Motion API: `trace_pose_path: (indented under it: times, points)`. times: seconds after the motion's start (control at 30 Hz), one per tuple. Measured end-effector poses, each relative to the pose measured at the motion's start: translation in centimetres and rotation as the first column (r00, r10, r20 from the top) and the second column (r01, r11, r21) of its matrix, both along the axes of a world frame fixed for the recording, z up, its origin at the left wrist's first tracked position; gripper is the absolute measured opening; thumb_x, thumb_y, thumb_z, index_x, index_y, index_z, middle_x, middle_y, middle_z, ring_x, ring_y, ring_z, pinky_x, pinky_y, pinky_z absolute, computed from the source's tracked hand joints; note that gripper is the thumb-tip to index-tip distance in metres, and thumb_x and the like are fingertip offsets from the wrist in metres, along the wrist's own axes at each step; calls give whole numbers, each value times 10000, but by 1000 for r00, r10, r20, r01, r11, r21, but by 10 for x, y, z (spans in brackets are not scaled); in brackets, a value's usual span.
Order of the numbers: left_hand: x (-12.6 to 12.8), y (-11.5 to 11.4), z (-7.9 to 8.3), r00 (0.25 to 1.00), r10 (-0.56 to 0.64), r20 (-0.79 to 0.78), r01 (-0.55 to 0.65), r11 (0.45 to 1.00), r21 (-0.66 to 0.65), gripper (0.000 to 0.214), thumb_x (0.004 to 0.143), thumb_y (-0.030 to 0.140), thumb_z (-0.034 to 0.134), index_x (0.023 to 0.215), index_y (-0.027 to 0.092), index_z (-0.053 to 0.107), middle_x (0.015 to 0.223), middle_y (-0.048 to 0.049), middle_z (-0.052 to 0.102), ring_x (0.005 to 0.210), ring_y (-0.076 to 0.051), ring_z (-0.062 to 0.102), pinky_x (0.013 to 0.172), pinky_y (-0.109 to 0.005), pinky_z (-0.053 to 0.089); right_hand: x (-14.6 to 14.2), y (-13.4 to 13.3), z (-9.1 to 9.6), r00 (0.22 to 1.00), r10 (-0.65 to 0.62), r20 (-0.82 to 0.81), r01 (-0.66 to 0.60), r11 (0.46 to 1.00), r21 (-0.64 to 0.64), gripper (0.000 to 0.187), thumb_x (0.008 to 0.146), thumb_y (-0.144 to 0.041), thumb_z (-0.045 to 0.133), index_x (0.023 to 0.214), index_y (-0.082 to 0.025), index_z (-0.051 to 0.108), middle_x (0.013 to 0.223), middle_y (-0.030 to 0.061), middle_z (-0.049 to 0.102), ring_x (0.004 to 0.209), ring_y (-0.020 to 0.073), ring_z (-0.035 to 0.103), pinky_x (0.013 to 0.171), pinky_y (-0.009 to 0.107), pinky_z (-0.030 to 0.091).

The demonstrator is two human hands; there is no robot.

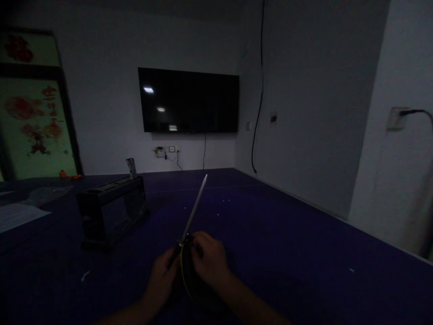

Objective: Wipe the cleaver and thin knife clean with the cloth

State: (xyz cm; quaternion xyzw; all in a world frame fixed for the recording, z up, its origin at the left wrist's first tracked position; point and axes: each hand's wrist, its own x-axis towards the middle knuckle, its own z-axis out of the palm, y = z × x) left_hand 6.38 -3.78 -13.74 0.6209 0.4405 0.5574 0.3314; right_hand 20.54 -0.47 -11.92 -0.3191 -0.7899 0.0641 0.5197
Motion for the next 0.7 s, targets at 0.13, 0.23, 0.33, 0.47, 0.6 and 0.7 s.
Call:
trace_pose_path:
  times: [0.13,0.23,0.33,0.47,0.6,0.7]
  points:
    - [-1,1,-1,1000,5,11,-5,1000,18,436,744,519,509,850,118,644,774,-56,655,737,-192,575,680,-274,459,0,0,1,1000,17,7,-17,1000,-13,185,753,-81,438,771,-197,581,833,46,656,775,159,618,690,260,475]
    - [-1,2,-1,1000,13,13,-14,1000,14,428,744,522,507,811,121,643,743,-52,651,734,-193,575,664,-269,459,0,1,1,996,70,54,-69,997,-29,242,777,-73,406,847,-196,603,878,59,659,823,166,619,738,276,481]
    - [0,1,0,1000,18,10,-18,1000,3,427,747,517,507,818,120,649,741,-58,653,718,-190,576,655,-269,459,1,1,1,982,145,119,-138,989,-59,311,777,-47,388,939,-200,605,925,65,653,863,172,610,771,282,478]
    - [0,-1,2,999,31,9,-31,999,-13,437,735,528,521,830,121,648,757,-65,661,722,-194,583,647,-267,463,1,1,0,979,161,127,-153,986,-71,373,748,-15,385,992,-201,596,931,63,653,827,168,614,766,280,482]
    - [0,-2,2,1000,15,25,-15,1000,-5,434,735,526,523,827,120,645,753,-60,655,727,-190,579,651,-261,461,1,3,-2,986,117,122,-113,993,-37,339,748,-23,387,939,-194,608,898,67,659,834,170,617,758,279,487]
    - [0,-1,2,1000,1,17,-1,1000,6,427,751,511,508,841,117,645,754,-55,651,712,-182,569,650,-259,459,0,2,-4,996,44,75,-44,999,7,264,764,-63,404,868,-188,613,887,74,664,843,178,622,754,289,490]
